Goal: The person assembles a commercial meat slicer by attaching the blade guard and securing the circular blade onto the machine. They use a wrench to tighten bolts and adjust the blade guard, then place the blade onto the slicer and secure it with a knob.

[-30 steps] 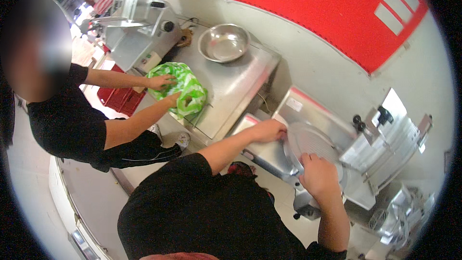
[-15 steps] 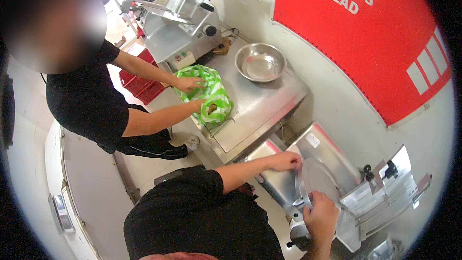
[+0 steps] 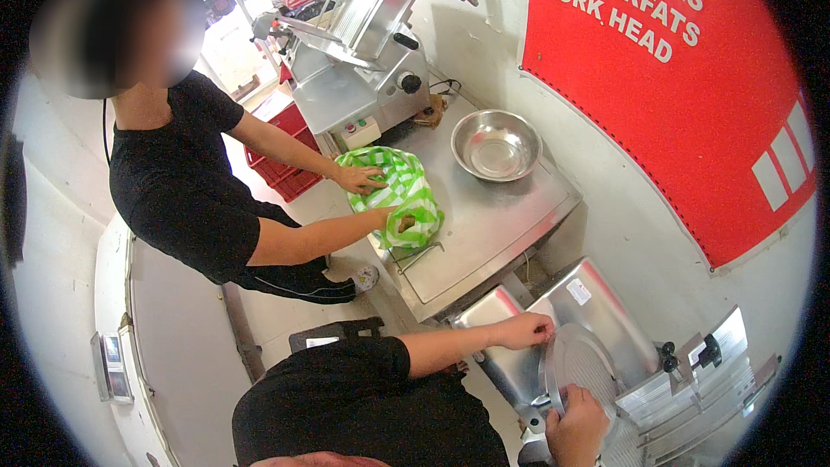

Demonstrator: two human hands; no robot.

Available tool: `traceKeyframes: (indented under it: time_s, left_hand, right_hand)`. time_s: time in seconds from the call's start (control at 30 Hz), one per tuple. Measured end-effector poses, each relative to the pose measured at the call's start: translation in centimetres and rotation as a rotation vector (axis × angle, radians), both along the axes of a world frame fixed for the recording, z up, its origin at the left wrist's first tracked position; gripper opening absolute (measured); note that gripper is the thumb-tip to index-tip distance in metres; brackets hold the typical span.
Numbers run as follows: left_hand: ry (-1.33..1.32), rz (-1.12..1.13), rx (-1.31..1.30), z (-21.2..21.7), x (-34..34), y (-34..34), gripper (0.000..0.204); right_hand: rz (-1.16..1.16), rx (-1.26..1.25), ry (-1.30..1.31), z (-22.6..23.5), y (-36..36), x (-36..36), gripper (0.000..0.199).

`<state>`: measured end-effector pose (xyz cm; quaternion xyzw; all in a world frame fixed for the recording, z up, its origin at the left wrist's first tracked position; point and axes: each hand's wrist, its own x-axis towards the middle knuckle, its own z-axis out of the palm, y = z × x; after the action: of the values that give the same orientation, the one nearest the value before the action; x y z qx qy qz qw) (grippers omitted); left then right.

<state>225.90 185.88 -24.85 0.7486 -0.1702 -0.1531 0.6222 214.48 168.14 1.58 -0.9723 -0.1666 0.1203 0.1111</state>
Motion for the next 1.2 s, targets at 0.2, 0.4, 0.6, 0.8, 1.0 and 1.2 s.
traceKeyframes:
  time_s: [0.2, 0.4, 0.6, 0.8, 1.0, 1.2]
  left_hand:
    - [-0.014, 0.001, 0.112, 1.8, -0.4, -0.3, 0.019]
    - [-0.024, -0.112, 0.168, 0.6, 0.6, 0.0, 0.026]
    - [-0.009, 0.022, 0.094, 1.6, -0.2, -0.3, 0.019]
    - [0.005, 0.086, 0.114, 1.2, -0.7, -1.0, 0.016]
    - [-0.023, 0.094, 0.176, -0.4, -0.3, -2.4, 0.019]
    - [0.057, 0.069, 0.207, -0.7, 0.3, -2.9, 0.021]
  right_hand:
    - [-0.016, 0.007, -0.063, 0.0, -0.1, -0.2, 0.032]
    - [-0.054, -0.010, -0.003, 1.0, 0.6, 0.1, 0.030]
    - [-0.040, 0.011, -0.038, 0.7, 0.3, 0.0, 0.028]
    - [-0.050, 0.034, -0.020, 0.6, 0.3, 0.0, 0.029]
    - [-0.007, 0.045, -0.072, 0.6, 0.1, -0.4, 0.032]
    - [0.003, 0.040, -0.094, 0.1, -0.1, -0.7, 0.034]
